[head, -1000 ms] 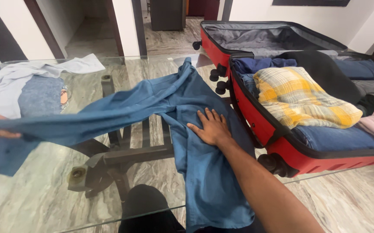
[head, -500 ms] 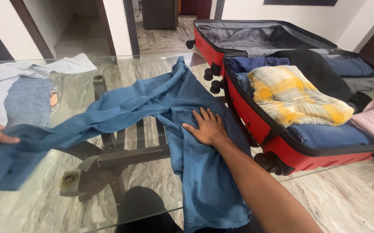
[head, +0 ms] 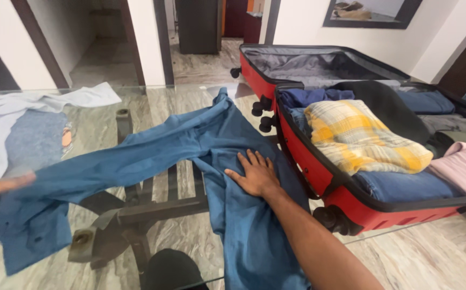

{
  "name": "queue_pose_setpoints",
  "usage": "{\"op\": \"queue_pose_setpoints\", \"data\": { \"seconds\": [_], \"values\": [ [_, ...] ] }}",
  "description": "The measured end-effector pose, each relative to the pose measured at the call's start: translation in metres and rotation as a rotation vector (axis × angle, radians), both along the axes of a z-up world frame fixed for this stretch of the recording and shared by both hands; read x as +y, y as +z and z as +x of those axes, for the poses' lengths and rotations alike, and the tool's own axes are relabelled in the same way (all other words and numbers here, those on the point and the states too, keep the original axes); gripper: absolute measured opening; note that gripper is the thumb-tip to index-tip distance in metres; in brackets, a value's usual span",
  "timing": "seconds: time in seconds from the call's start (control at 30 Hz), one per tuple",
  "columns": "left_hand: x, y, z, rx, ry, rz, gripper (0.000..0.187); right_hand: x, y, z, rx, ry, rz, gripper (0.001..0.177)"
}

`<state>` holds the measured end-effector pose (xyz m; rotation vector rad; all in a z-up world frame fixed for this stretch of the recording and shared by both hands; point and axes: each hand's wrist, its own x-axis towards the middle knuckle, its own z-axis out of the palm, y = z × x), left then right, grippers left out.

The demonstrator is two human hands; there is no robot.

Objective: The person folds a maroon t-shirt and a blue shirt on a glass table and places them into a red suitcase.

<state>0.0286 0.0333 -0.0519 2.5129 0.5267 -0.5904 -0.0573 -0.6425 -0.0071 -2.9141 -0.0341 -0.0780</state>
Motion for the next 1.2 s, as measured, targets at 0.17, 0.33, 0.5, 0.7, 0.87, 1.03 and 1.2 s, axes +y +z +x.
{"op": "queue_pose_setpoints", "data": {
  "seconds": [0.17,0.33,0.5,0.7,0.87,1.03,1.2],
  "values": [
    [-0.014,0.014,0.007,-0.04,-0.096,0.038,0.075,-0.001,0.0,-0.001,0.008,0.011,0.005,0.093],
    [0.018,0.047,0.002,-0.359,0.183,-0.508,0.076,-0.002,-0.003,0.001,-0.019,0.006,-0.014,0.094],
    [-0.004,0.004,-0.016,-0.262,0.299,-0.546,0.059,0.0,0.001,-0.001,0.006,-0.003,-0.007,0.094],
    [-0.082,0.033,-0.079,-0.214,-0.028,-0.098,0.057,0.0,0.001,-0.004,0.018,-0.002,-0.012,0.093],
    [-0.154,0.086,-0.143,-0.236,-0.089,-0.12,0.058,0.0,0.002,-0.003,0.005,-0.007,-0.006,0.094],
    [-0.182,0.117,-0.168,-0.329,0.222,-0.822,0.054,0.0,0.0,-0.002,0.005,-0.004,-0.011,0.094],
    [-0.185,0.104,-0.154,-0.25,0.325,-0.937,0.053,-0.001,0.002,-0.002,0.018,-0.004,-0.013,0.094]
  ]
}}
